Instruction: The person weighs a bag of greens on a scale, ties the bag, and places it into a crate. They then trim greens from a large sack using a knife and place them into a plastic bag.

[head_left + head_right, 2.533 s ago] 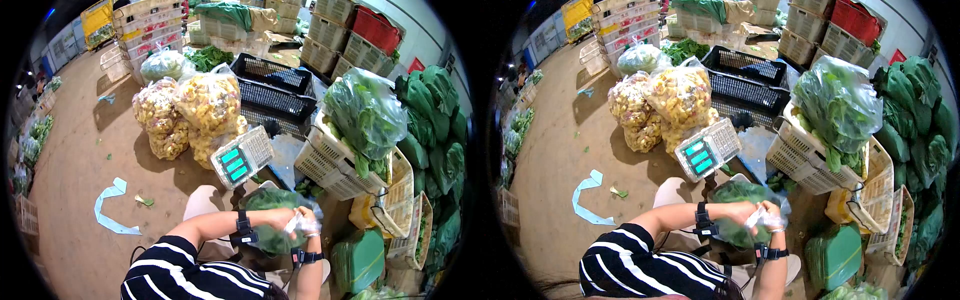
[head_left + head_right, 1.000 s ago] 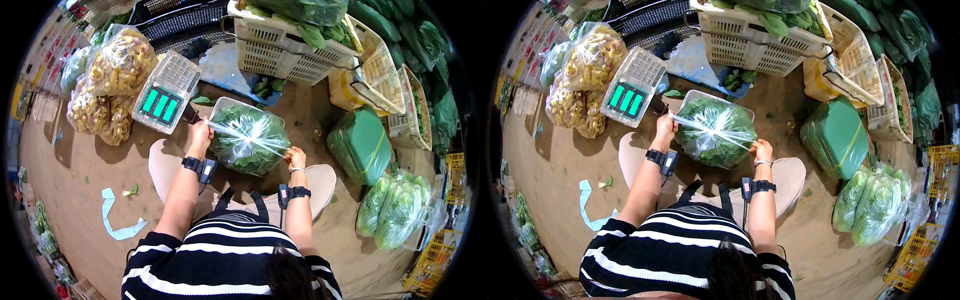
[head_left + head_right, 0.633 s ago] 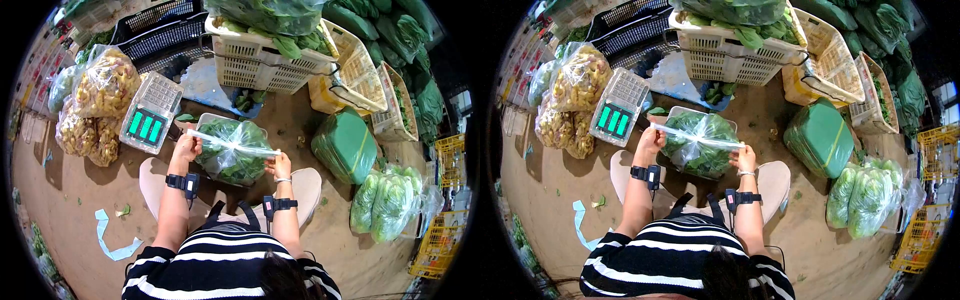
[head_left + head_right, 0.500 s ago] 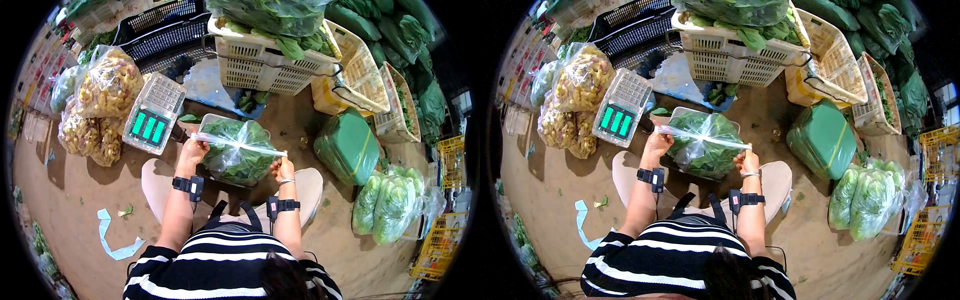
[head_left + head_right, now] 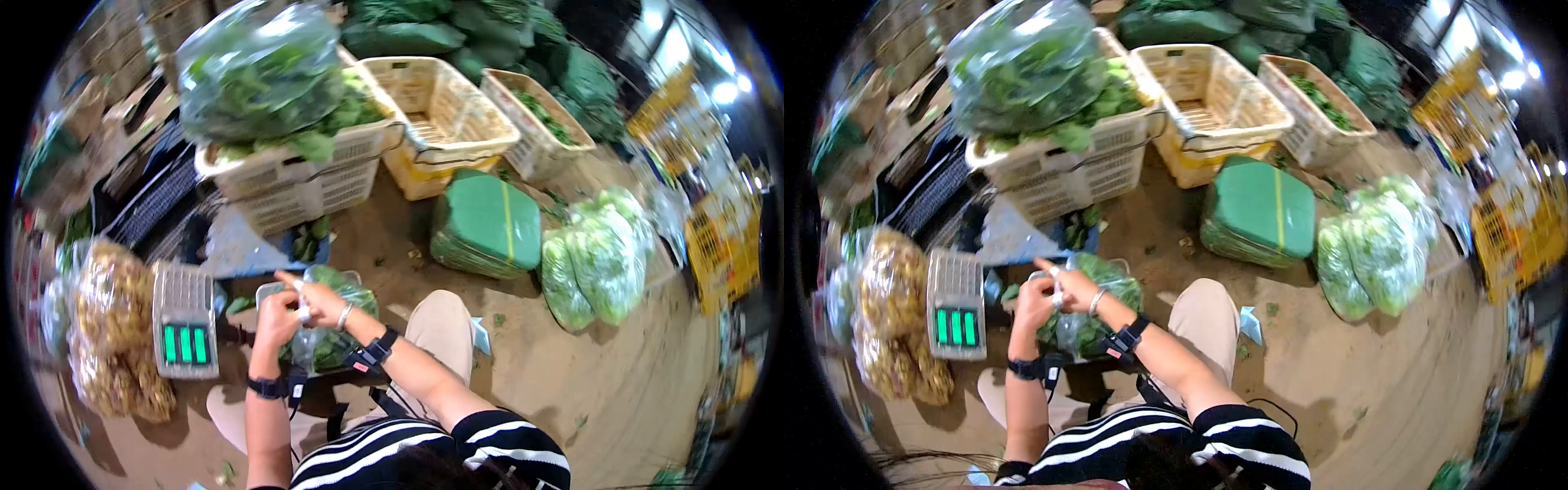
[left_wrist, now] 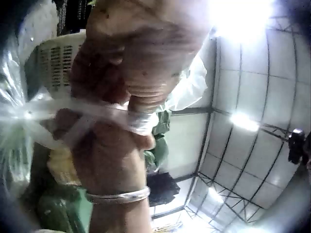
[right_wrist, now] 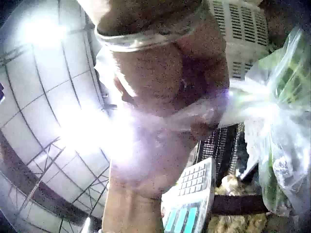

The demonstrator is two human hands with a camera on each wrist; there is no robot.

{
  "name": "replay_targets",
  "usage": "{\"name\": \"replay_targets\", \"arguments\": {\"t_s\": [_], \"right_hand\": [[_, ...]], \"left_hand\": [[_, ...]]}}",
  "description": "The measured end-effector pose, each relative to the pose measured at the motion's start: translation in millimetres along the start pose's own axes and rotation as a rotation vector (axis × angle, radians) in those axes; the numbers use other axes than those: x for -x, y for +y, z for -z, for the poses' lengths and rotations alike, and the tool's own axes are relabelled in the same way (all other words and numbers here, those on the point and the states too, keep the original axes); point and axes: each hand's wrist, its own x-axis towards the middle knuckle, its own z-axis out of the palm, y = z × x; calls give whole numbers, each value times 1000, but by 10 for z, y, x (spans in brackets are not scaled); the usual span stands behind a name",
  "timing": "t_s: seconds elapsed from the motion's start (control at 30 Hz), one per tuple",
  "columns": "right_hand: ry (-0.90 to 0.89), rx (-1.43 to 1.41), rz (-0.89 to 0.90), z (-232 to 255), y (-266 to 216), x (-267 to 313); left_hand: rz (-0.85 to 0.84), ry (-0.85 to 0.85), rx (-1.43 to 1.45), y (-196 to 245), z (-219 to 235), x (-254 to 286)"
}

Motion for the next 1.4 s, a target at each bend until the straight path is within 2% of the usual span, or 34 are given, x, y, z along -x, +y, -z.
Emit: {"name": "replay_targets", "arguments": {"t_s": [0.03,0.1,0.13,0.23,0.27,0.3,0.33,0.37,0.4,0.43,0.47,0.5,0.53,0.57,0.6,0.63,0.67,0.7,0.77,0.8,0.83,0.87,0.9,0.97,1.03,1.07,1.1,1.13,1.17,1.23,1.27,1.3,1.37,1.4], "right_hand": [[-37,528,279,-38,-26,51],[53,1017,536,-136,-219,169],[139,1103,383,-132,-249,208],[61,1137,294,-258,-333,350],[96,1154,266,-176,-102,212],[92,1143,227,-117,-164,267],[-69,992,244,-18,-93,289],[-224,836,256,85,-33,292],[-338,689,179,117,-78,347],[-417,558,112,243,-238,379],[-511,465,21,78,-148,479],[-387,357,-67,0,-27,558],[-155,206,-121,193,74,522],[46,-227,-98,326,151,586],[66,-475,-58,584,319,679],[274,-851,-5,898,481,790],[468,-916,-100,933,653,921],[665,-970,-197,975,824,1027],[671,-1080,-129,1121,1059,892],[589,-987,-127,999,947,924],[432,-749,-95,928,803,1031],[488,-481,-126,881,759,1045],[530,-208,-132,907,714,977],[646,-214,-61,1044,686,903],[704,-558,-157,1112,749,682],[770,-676,-257,1041,735,612],[750,-755,-301,1033,777,566],[718,-792,-285,1040,867,577],[677,-830,-275,1053,1011,628],[542,-502,-77,1021,972,948],[555,-245,-129,986,875,1045],[524,-5,-110,1006,719,1110],[608,367,-112,950,250,1203],[654,480,-43,953,109,1305]], "left_hand": [[80,-49,-100,59,77,-4],[15,-113,-75,-85,112,-35],[-5,-125,-80,-96,100,-79],[-98,-98,48,-180,152,42],[-119,-6,-118,-282,193,48],[-139,86,-284,-335,255,57],[-18,129,-197,-388,386,203],[-1,148,-220,-489,445,295],[-51,170,-305,-608,392,292],[-53,215,-376,-510,260,43],[-4,309,-349,-582,238,291],[67,437,-371,-791,203,458],[96,532,-357,-1016,130,304],[325,508,-303,-1180,116,283],[438,528,-208,-1450,53,375],[510,540,-99,-1712,-68,377],[482,583,-104,-1871,-231,455],[454,627,-110,-1807,-360,530],[536,621,-57,-1695,-430,483],[530,654,-45,-1713,-438,605],[523,686,-32,-1766,-414,742],[471,623,-73,-1826,-358,877],[221,710,-186,-1643,-243,822],[119,709,-111,-1200,-149,775],[107,690,-182,-1561,-234,844],[360,662,67,-1809,-320,909],[606,619,321,-1800,-313,939],[615,654,478,-1775,-346,958],[656,627,455,-1726,-311,986],[400,628,261,-1662,-296,1036],[354,425,228,-1623,-206,1140],[336,212,276,-1527,-69,1234],[378,60,388,-1149,209,1487],[357,73,270,-1010,304,1608]]}}
